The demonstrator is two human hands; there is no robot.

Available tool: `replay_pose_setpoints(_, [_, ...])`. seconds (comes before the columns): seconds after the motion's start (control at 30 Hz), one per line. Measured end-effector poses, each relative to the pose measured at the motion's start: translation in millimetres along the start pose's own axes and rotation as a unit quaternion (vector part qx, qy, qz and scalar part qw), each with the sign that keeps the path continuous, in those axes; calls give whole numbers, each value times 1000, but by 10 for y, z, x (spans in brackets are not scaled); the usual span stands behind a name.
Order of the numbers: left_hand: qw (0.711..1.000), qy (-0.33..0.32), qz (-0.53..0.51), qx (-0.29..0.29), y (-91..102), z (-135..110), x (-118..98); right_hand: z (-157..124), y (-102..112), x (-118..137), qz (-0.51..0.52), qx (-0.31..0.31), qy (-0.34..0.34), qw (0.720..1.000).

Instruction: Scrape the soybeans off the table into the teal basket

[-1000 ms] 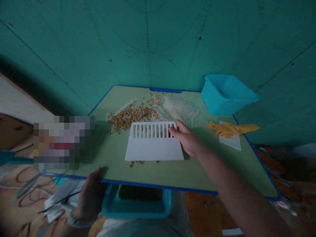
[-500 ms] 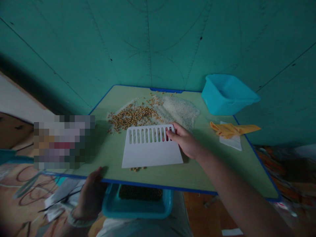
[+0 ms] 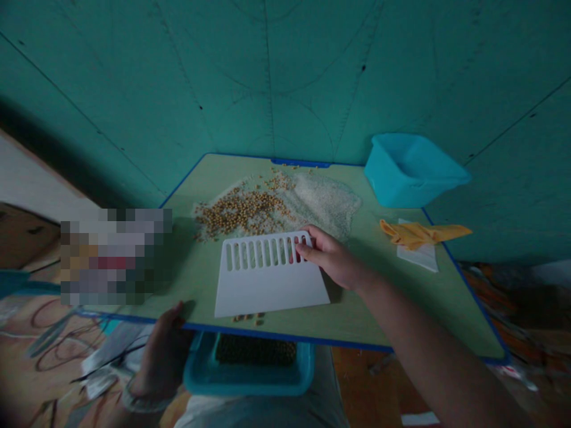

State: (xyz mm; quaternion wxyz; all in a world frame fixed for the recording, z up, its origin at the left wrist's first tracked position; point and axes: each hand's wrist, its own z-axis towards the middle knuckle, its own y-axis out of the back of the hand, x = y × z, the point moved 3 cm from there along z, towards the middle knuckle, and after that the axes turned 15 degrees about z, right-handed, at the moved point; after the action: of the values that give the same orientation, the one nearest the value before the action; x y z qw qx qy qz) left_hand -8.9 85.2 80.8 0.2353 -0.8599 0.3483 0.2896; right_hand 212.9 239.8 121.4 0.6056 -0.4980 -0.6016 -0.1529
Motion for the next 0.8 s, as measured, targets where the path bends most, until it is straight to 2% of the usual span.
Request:
replay_pose_setpoints(0.4, [999, 22, -20, -38, -21, -36, -35, -76, -81, 42, -77, 79, -60, 992])
replay_pose_setpoints(0.63, [999, 15, -28, -34, -70, -46, -75, -120, -108, 46, -104, 122, -101, 982])
replay_pose_setpoints(0.8, [1000, 21, -12, -15, -76, -38, -65, -140, -112, 76, -99, 128, -104, 981])
